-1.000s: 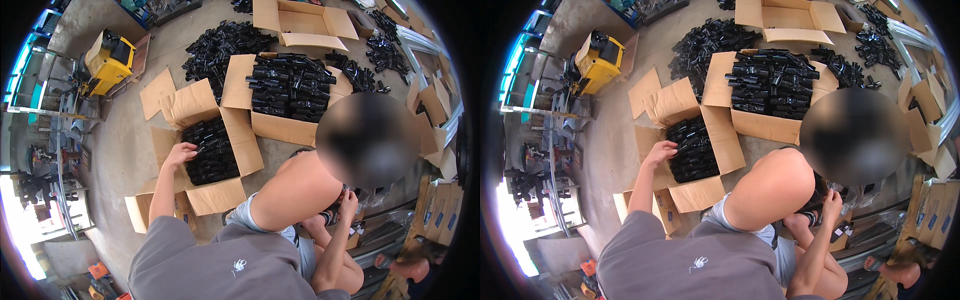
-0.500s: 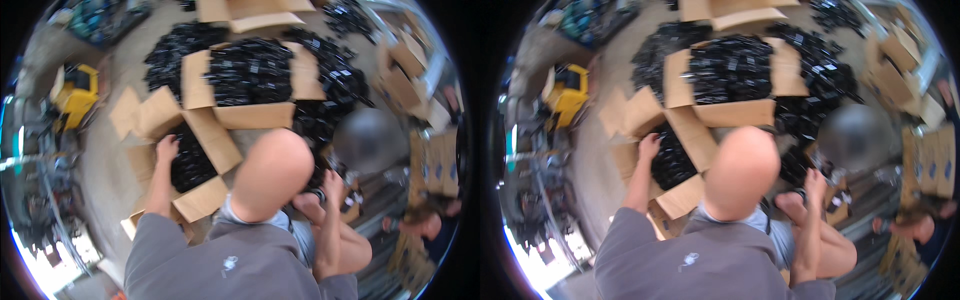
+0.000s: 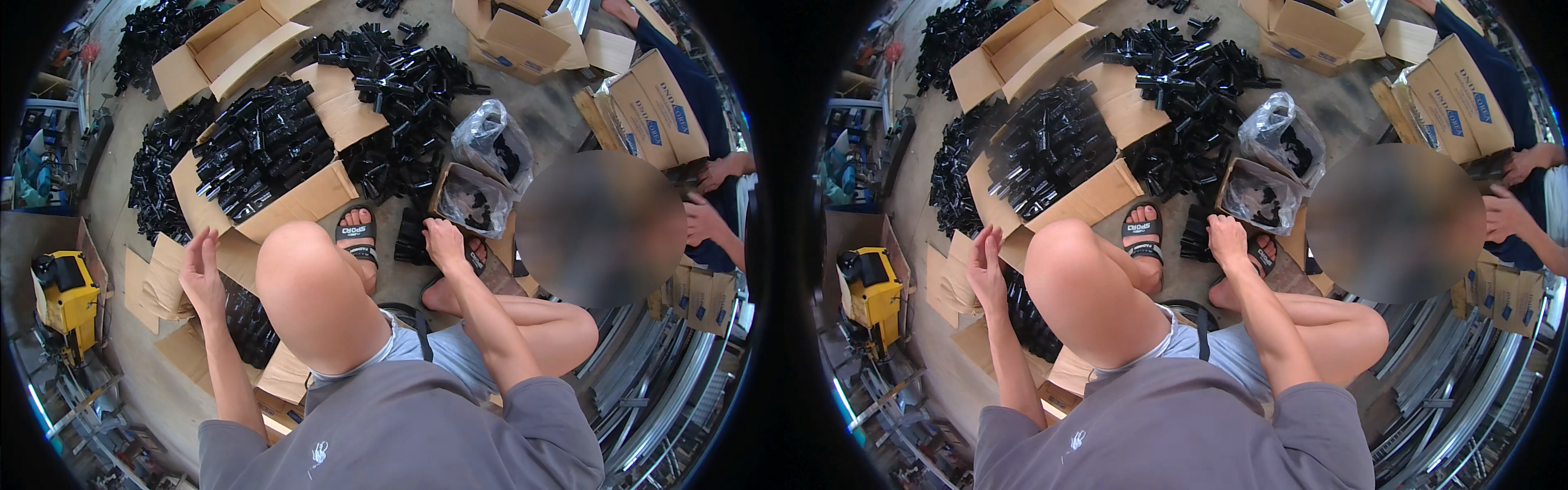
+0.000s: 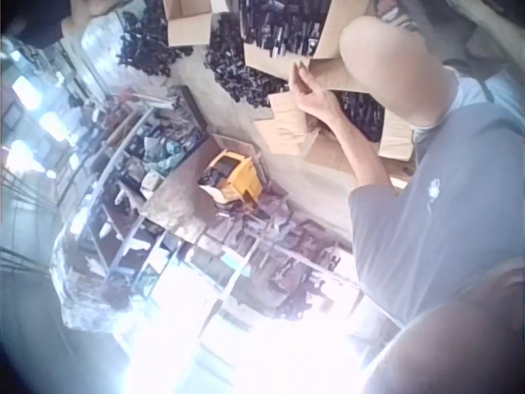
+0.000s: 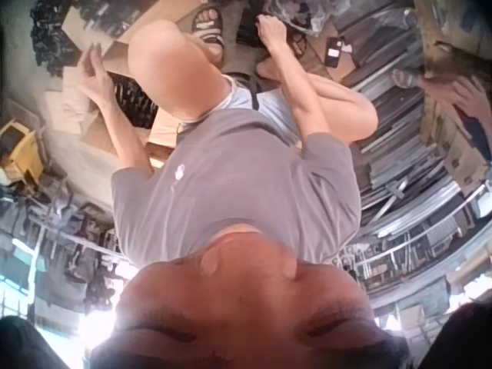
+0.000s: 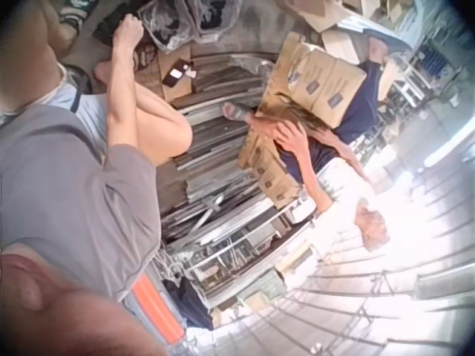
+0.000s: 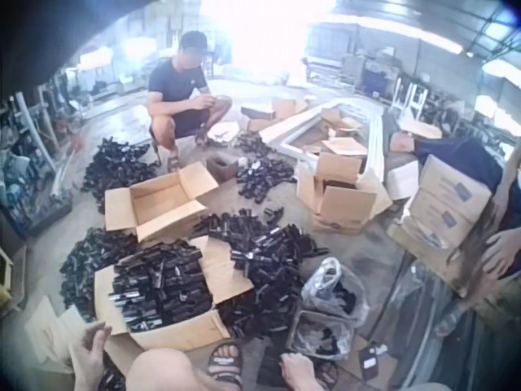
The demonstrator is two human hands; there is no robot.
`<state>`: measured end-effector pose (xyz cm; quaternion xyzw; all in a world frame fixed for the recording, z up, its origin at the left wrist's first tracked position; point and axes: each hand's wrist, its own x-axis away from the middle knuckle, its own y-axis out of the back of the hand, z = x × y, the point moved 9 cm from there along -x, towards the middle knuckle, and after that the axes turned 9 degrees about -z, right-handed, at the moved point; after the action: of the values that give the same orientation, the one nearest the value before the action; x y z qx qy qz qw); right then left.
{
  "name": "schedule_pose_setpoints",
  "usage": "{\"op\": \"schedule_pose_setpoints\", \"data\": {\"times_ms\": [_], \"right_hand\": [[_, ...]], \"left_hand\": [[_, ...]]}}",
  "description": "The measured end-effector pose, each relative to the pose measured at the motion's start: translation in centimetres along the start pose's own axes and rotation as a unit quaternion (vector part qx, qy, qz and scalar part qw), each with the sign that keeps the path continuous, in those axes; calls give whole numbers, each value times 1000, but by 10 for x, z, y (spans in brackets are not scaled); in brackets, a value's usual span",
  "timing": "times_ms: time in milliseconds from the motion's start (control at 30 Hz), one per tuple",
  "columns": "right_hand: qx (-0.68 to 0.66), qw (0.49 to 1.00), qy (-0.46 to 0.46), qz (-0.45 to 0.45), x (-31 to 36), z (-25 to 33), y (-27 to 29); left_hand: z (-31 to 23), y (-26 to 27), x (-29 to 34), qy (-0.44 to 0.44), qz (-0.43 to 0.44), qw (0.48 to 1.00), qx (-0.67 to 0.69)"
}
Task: The person sorts black plastic hardware components by removing them from a plastic bag and placing them into cardboard boxes while seated on the floor.
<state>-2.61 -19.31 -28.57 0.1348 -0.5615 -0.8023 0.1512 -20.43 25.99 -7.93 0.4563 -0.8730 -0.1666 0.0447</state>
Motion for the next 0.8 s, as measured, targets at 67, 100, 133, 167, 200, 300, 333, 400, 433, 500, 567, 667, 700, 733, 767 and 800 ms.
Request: {"op": "schedule_pose_setpoints", "data": {"times_ms": [67,100,133,167,200,300,333,400,433,500,567,667,700,733,767,800], "right_hand": [[4,1000,7,17,-5,0,-8],[6,999,15,38,-6,0,-13],[9,998,23,59,-8,1,-16],[20,997,32,71,-9,1,-18],[16,997,29,66,-11,1,-18],[25,996,31,76,-11,2,-20],[52,994,61,71,-11,7,-19],[79,991,87,62,-11,12,-18],[70,992,81,72,-11,10,-20],[59,993,69,78,-12,6,-20],[46,988,45,140,-16,0,-28],[71,982,66,163,-14,5,-27],[71,983,73,156,-13,5,-28],[70,983,75,152,-11,7,-25],[72,984,80,144,-8,9,-23],[74,984,86,136,-5,12,-20]], "left_hand": [[-46,-10,2,-23,7,1000,-8],[-69,-14,4,-52,12,999,-12],[-88,-18,7,-79,17,997,-14],[-99,-19,10,-86,17,996,-13],[-107,-19,12,-92,19,995,-14],[-124,-25,20,-86,30,996,-4],[-128,-29,25,-90,33,995,-4],[-137,-32,34,-97,26,995,13],[-142,-36,37,-93,25,995,12],[-158,-47,47,-113,43,992,21],[-178,-58,57,-137,56,988,44],[-205,-78,70,-194,99,975,54],[-217,-87,74,-206,105,971,68],[-223,-93,78,-217,118,966,75],[-230,-98,81,-234,130,961,70],[-236,-103,83,-251,142,955,66]]}}
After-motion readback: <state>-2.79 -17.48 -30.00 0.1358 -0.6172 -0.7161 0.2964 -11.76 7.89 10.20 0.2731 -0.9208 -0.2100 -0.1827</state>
